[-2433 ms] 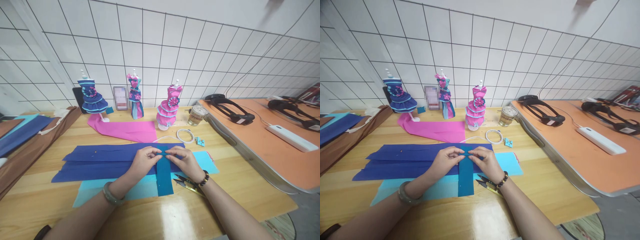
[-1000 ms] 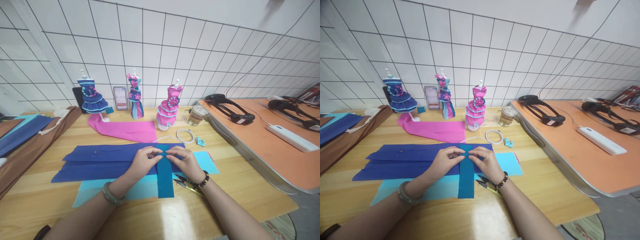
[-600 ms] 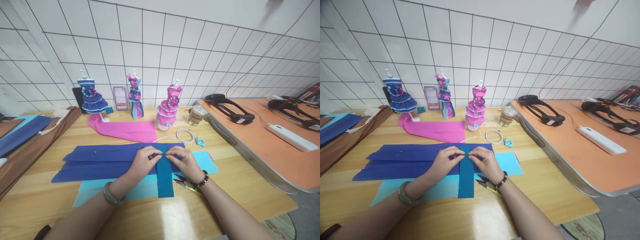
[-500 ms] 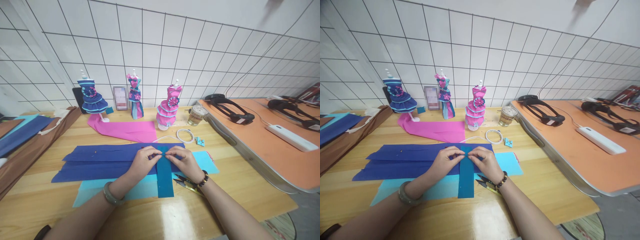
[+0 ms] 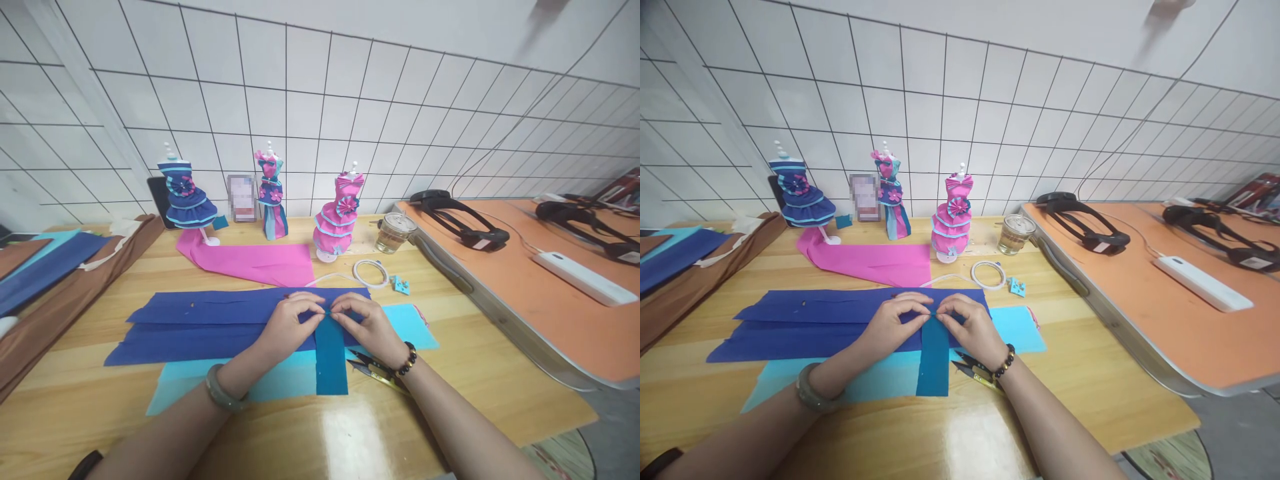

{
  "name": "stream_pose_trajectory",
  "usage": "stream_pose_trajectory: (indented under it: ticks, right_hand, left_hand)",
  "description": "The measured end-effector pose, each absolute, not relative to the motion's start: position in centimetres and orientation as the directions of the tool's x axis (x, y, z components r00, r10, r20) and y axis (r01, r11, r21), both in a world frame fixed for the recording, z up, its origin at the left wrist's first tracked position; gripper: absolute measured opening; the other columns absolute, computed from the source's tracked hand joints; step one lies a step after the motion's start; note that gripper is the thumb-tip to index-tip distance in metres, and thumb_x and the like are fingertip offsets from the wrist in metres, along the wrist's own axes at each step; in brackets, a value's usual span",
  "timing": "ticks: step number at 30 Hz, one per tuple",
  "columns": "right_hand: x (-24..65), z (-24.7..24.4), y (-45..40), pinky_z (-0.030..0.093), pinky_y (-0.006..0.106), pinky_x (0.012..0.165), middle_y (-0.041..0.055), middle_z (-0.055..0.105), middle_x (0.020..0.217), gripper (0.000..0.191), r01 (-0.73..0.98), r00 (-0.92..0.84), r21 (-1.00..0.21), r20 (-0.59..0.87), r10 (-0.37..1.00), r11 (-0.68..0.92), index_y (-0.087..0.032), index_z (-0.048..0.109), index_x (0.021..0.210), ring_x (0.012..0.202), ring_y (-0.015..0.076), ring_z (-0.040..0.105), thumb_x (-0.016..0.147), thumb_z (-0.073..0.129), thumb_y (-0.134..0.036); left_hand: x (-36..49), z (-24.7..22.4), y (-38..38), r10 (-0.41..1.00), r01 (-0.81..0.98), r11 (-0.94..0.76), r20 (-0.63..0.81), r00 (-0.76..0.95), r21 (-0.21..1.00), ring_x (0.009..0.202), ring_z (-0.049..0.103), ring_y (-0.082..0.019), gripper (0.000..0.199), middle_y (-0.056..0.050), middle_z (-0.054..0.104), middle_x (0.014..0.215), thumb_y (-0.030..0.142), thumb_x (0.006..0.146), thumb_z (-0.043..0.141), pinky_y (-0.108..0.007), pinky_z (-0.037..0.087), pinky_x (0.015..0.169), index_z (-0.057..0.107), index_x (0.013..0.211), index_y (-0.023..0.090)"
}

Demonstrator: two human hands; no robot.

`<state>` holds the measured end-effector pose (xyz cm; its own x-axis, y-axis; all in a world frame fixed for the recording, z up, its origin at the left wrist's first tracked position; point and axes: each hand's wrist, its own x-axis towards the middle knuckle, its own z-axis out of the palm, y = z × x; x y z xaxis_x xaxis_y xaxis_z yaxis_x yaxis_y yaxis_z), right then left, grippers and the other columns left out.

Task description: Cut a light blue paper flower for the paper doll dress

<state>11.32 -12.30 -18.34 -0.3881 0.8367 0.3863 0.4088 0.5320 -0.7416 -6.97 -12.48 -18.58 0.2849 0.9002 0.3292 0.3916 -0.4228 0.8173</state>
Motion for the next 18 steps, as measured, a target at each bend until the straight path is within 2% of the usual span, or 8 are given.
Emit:
stream_pose_trajectory:
  ticks: [4,8,13,18]
  right_hand:
    - [11.34,-18.48,-12.4,0.042,0.024,0.057,0.0015,0.058,0.064,0.015,0.448,-0.363,-0.768,0.313,0.878,0.458,-0.017,0.062,0.082,0.06,0.0125,0.051,0.079,0.053,-0.029]
    - [11.34,-18.52,-12.38,0.039,0.023,0.054,0.0014,0.059,0.065,0.024,0.453,-0.352,-0.8,0.244,0.904,0.392,-0.017,0.063,0.091,0.059,0.0125,0.05,0.078,0.054,-0.035]
    - [11.31,-18.5,-12.18,0.039,0.023,0.055,0.0008,0.056,0.061,0.024,0.43,-0.36,-0.83,0.203,0.911,0.355,-0.015,0.064,0.08,0.058,0.0117,0.047,0.078,0.052,-0.037]
    - [11.26,-18.62,-12.12,0.039,0.023,0.055,0.0005,0.055,0.063,0.024,0.392,-0.305,-0.865,0.197,0.932,0.312,-0.015,0.063,0.08,0.058,0.0112,0.046,0.078,0.052,-0.037]
  left_hand:
    - [-6.95,-18.52,-12.6,0.942,0.348,-0.267,0.168,0.29,0.899,0.073,0.06,-0.015,0.013,-0.002,0.068,0.076,0.022,0.073,0.054,-0.025,0.045,0.07,0.065,0.078,0.017]
    - [-6.85,-18.5,-12.57,0.949,0.301,-0.205,0.113,0.295,0.931,0.072,0.06,-0.015,0.014,-0.003,0.068,0.076,0.023,0.071,0.056,-0.023,0.045,0.067,0.065,0.077,0.015]
    - [-6.81,-18.58,-12.41,0.958,0.209,-0.097,0.034,0.286,0.973,0.071,0.06,-0.015,0.019,-0.005,0.067,0.076,0.026,0.068,0.06,-0.024,0.045,0.067,0.064,0.081,0.013]
    - [-6.65,-18.38,-12.45,0.951,0.109,0.028,-0.06,0.304,0.994,0.063,0.056,-0.013,0.034,-0.002,0.063,0.066,0.032,0.065,0.063,-0.024,0.042,0.062,0.06,0.092,0.012]
